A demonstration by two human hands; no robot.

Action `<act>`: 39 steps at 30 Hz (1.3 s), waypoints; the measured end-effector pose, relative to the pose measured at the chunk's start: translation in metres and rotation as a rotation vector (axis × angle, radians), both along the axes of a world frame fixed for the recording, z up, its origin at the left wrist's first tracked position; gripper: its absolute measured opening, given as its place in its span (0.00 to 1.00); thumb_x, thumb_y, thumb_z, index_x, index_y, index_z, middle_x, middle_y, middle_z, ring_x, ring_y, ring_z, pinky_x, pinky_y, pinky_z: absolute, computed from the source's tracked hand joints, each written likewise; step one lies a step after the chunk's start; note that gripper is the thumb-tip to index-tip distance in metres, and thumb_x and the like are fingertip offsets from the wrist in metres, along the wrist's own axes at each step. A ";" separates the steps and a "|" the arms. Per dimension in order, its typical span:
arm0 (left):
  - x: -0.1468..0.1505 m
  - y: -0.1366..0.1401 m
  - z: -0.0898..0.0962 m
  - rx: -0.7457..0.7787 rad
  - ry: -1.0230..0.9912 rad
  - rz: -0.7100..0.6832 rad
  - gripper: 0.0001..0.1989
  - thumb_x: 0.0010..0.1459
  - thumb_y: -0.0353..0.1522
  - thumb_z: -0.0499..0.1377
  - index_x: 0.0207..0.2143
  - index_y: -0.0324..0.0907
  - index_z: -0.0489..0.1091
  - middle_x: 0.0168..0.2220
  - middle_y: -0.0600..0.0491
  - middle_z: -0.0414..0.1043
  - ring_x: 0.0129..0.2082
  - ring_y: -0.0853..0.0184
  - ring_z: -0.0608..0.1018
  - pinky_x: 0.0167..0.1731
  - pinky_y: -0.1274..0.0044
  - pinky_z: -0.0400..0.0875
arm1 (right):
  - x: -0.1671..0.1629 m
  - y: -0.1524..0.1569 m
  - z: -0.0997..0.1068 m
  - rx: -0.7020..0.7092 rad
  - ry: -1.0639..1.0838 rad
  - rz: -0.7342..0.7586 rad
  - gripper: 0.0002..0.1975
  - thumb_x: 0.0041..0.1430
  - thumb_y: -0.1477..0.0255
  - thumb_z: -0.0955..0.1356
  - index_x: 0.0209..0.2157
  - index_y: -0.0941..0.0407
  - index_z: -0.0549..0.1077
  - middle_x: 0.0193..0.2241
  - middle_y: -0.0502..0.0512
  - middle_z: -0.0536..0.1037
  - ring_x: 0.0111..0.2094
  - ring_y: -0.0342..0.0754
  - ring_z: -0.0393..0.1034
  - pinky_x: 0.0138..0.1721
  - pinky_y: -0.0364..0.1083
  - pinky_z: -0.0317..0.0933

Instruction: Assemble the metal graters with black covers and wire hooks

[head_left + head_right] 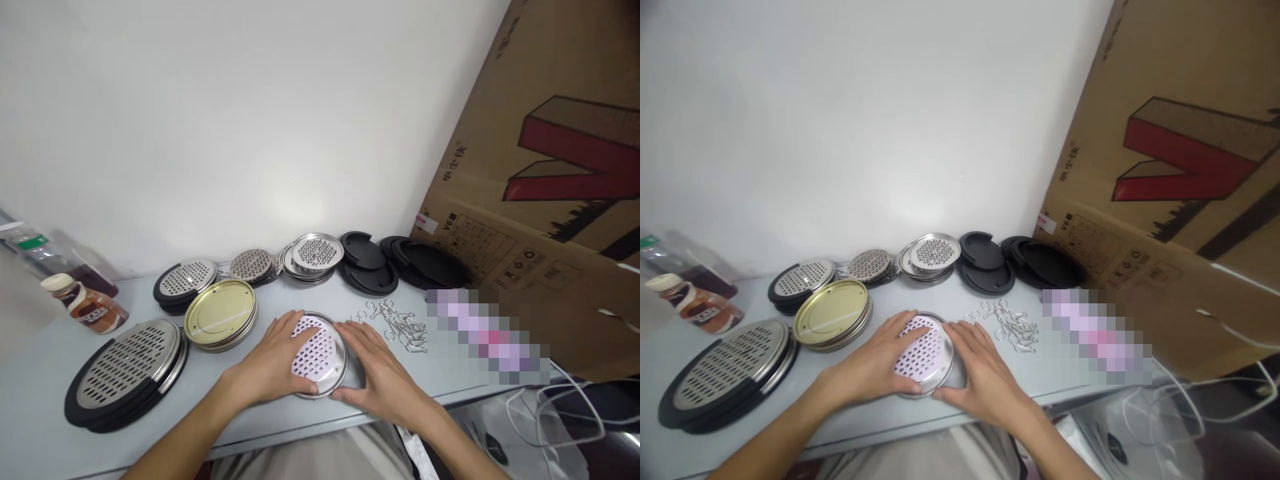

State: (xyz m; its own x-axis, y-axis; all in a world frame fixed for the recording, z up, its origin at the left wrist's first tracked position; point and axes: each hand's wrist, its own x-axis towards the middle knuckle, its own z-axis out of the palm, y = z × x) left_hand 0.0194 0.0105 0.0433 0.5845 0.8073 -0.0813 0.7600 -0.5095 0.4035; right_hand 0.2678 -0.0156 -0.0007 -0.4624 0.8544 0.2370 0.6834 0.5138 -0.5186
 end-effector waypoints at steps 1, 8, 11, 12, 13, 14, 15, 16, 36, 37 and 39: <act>-0.001 0.001 0.000 -0.025 -0.006 -0.008 0.47 0.43 0.44 0.70 0.65 0.51 0.54 0.69 0.42 0.42 0.68 0.46 0.47 0.61 0.53 0.51 | 0.000 0.000 -0.001 0.001 -0.005 0.000 0.47 0.49 0.55 0.73 0.66 0.51 0.51 0.64 0.60 0.59 0.65 0.62 0.49 0.64 0.63 0.44; -0.018 0.008 0.008 0.018 -0.187 0.007 0.29 0.60 0.32 0.58 0.63 0.52 0.57 0.67 0.49 0.50 0.67 0.59 0.53 0.62 0.61 0.53 | 0.002 0.000 -0.003 -0.001 -0.062 -0.006 0.42 0.51 0.54 0.72 0.64 0.50 0.56 0.65 0.59 0.57 0.65 0.62 0.48 0.64 0.63 0.44; -0.028 0.013 0.011 0.085 -0.197 0.022 0.22 0.60 0.29 0.59 0.56 0.51 0.67 0.59 0.50 0.64 0.60 0.61 0.63 0.60 0.63 0.57 | 0.002 0.000 -0.002 0.001 -0.072 0.003 0.40 0.52 0.53 0.71 0.64 0.49 0.58 0.65 0.59 0.57 0.65 0.62 0.48 0.64 0.64 0.44; -0.030 0.014 0.011 0.098 -0.188 0.021 0.21 0.59 0.29 0.60 0.54 0.51 0.69 0.57 0.50 0.66 0.58 0.60 0.65 0.59 0.64 0.58 | 0.002 0.000 -0.002 0.002 -0.074 0.005 0.40 0.52 0.53 0.71 0.63 0.49 0.58 0.65 0.59 0.57 0.65 0.62 0.48 0.64 0.64 0.45; -0.030 0.015 0.009 0.104 -0.179 0.017 0.20 0.57 0.28 0.62 0.52 0.50 0.71 0.55 0.51 0.68 0.57 0.60 0.67 0.58 0.64 0.59 | 0.002 0.001 -0.002 0.001 -0.075 0.008 0.40 0.52 0.52 0.71 0.63 0.49 0.59 0.65 0.59 0.58 0.65 0.62 0.48 0.64 0.64 0.44; -0.030 0.017 0.007 0.104 -0.175 0.010 0.20 0.56 0.28 0.63 0.51 0.50 0.71 0.54 0.51 0.69 0.56 0.60 0.67 0.58 0.64 0.60 | 0.002 0.001 -0.003 0.002 -0.076 0.011 0.40 0.52 0.52 0.71 0.63 0.50 0.59 0.65 0.59 0.58 0.65 0.62 0.48 0.64 0.64 0.44; -0.029 0.018 0.005 0.099 -0.175 0.002 0.20 0.55 0.28 0.64 0.51 0.51 0.72 0.53 0.51 0.69 0.55 0.59 0.68 0.57 0.64 0.61 | 0.002 0.001 -0.003 0.004 -0.076 0.012 0.40 0.52 0.52 0.70 0.63 0.50 0.59 0.64 0.59 0.58 0.65 0.62 0.48 0.64 0.64 0.44; -0.028 0.019 0.002 0.093 -0.179 -0.006 0.20 0.55 0.28 0.64 0.51 0.51 0.72 0.53 0.51 0.69 0.55 0.59 0.68 0.57 0.64 0.61 | 0.002 0.001 -0.003 0.008 -0.075 0.013 0.39 0.52 0.52 0.71 0.63 0.50 0.60 0.64 0.59 0.58 0.65 0.62 0.48 0.64 0.64 0.44; -0.021 0.007 0.006 0.000 -0.197 0.047 0.12 0.51 0.31 0.67 0.39 0.48 0.73 0.55 0.52 0.64 0.57 0.58 0.66 0.57 0.66 0.60 | 0.001 0.002 0.000 -0.019 -0.064 -0.001 0.36 0.51 0.50 0.71 0.57 0.53 0.67 0.63 0.59 0.62 0.65 0.60 0.49 0.65 0.62 0.43; -0.021 0.005 0.005 0.001 -0.199 0.046 0.13 0.50 0.31 0.67 0.39 0.48 0.73 0.55 0.52 0.65 0.57 0.58 0.66 0.57 0.66 0.60 | 0.001 0.002 0.000 -0.020 -0.062 -0.003 0.35 0.50 0.50 0.71 0.57 0.53 0.67 0.63 0.59 0.62 0.65 0.60 0.49 0.65 0.62 0.43; -0.021 0.004 0.003 0.004 -0.204 0.046 0.14 0.51 0.30 0.67 0.40 0.48 0.72 0.55 0.52 0.66 0.57 0.58 0.67 0.57 0.66 0.60 | 0.001 0.001 0.001 -0.022 -0.054 -0.006 0.35 0.50 0.51 0.71 0.57 0.53 0.67 0.63 0.58 0.62 0.65 0.61 0.49 0.64 0.63 0.43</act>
State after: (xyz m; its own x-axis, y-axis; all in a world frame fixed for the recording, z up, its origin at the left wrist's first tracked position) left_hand -0.0014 0.0142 0.0464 0.5507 0.8338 0.0377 0.6855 -0.4776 0.5495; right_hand 0.2685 -0.0141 0.0000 -0.4692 0.8618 0.1927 0.7137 0.4986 -0.4920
